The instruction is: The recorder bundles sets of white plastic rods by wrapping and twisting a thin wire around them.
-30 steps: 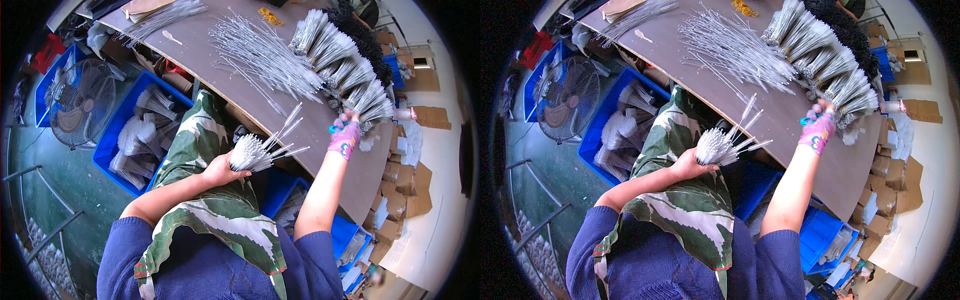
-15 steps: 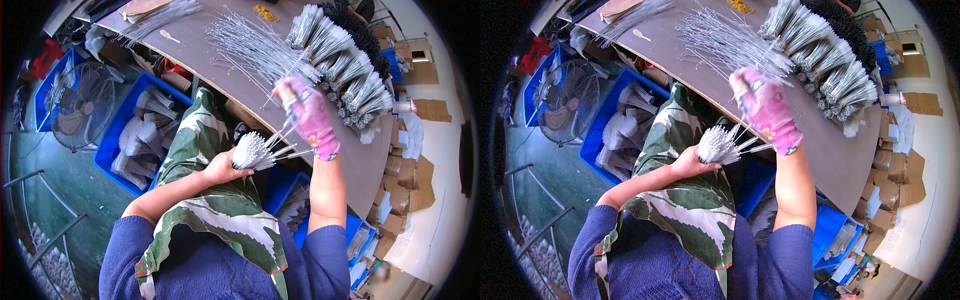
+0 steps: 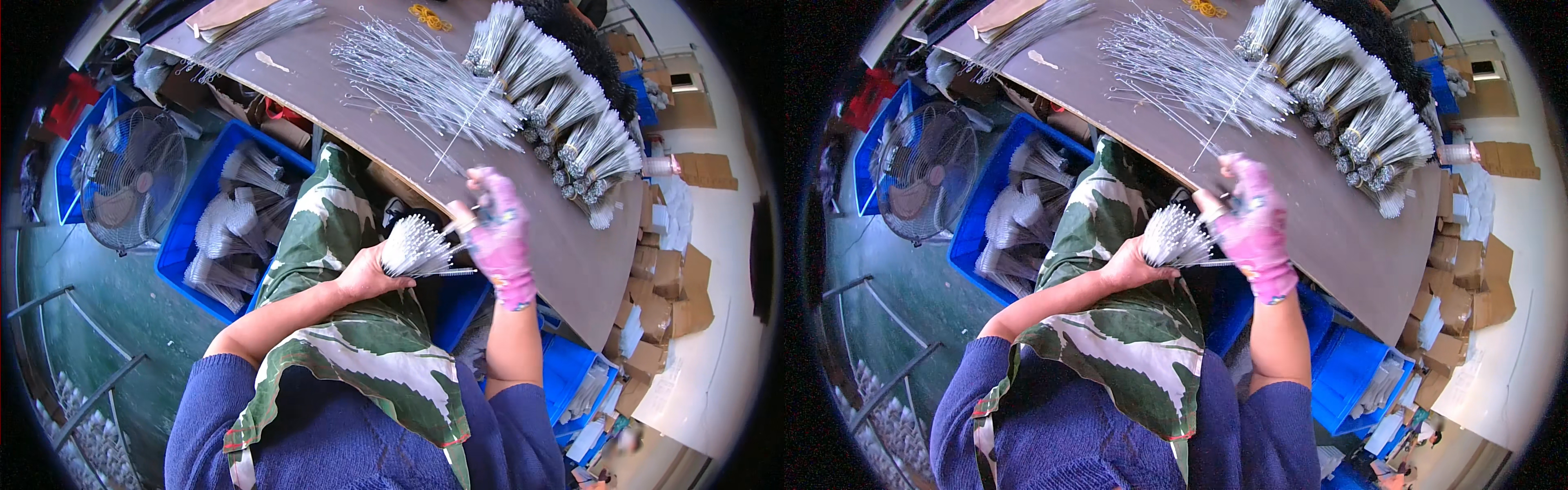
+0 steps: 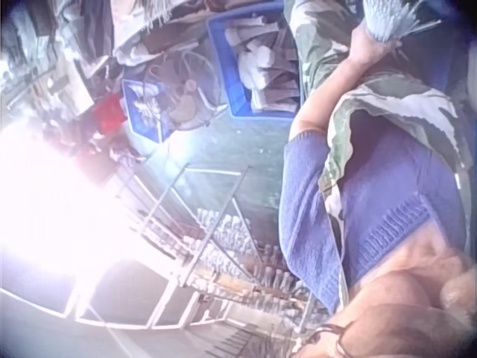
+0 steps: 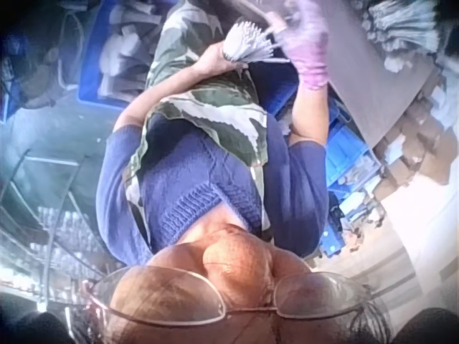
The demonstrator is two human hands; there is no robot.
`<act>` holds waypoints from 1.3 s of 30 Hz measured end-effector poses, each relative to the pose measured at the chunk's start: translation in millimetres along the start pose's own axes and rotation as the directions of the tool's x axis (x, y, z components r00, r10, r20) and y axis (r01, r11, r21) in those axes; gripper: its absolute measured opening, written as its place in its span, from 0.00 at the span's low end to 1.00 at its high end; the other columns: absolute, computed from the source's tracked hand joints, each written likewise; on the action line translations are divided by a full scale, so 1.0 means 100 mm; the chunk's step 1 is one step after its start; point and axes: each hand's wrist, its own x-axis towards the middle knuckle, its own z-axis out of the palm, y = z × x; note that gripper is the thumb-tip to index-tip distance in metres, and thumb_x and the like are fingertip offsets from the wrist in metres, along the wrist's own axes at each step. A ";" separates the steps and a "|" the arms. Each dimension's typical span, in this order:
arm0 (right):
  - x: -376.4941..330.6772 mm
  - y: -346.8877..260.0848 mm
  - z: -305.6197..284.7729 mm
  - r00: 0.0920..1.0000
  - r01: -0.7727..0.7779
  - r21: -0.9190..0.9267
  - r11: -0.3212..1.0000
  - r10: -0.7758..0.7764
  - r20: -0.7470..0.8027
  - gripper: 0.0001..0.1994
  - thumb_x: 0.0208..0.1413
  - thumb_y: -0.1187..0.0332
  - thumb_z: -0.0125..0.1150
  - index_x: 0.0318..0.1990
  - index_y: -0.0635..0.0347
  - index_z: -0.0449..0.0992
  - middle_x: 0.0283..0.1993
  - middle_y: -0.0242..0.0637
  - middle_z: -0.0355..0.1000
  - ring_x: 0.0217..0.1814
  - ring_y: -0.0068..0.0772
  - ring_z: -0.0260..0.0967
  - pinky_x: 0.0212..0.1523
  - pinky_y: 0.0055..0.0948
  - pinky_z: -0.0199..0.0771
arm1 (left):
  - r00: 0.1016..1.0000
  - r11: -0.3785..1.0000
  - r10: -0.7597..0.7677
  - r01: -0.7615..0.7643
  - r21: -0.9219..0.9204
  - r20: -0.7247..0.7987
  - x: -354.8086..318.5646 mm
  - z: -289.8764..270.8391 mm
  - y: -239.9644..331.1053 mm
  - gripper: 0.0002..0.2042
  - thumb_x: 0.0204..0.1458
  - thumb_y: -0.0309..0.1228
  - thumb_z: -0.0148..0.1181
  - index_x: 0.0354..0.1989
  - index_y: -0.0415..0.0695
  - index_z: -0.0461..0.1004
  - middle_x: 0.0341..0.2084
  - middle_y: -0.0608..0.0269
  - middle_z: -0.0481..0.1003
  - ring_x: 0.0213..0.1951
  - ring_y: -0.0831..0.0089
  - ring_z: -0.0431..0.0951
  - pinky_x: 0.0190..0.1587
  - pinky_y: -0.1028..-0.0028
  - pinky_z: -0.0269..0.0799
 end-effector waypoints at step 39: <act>-0.75 0.12 -0.34 0.824 -0.557 0.344 0.756 0.449 0.347 0.06 0.48 0.80 0.60 0.33 0.62 0.72 0.32 0.27 0.69 0.33 0.17 0.66 0.37 0.18 0.67 | 0.995 0.988 0.059 -0.046 -0.149 0.083 -0.05 -0.04 -0.01 0.30 0.39 0.31 0.72 0.53 0.42 0.66 0.45 0.63 0.74 0.49 0.74 0.71 0.55 0.73 0.64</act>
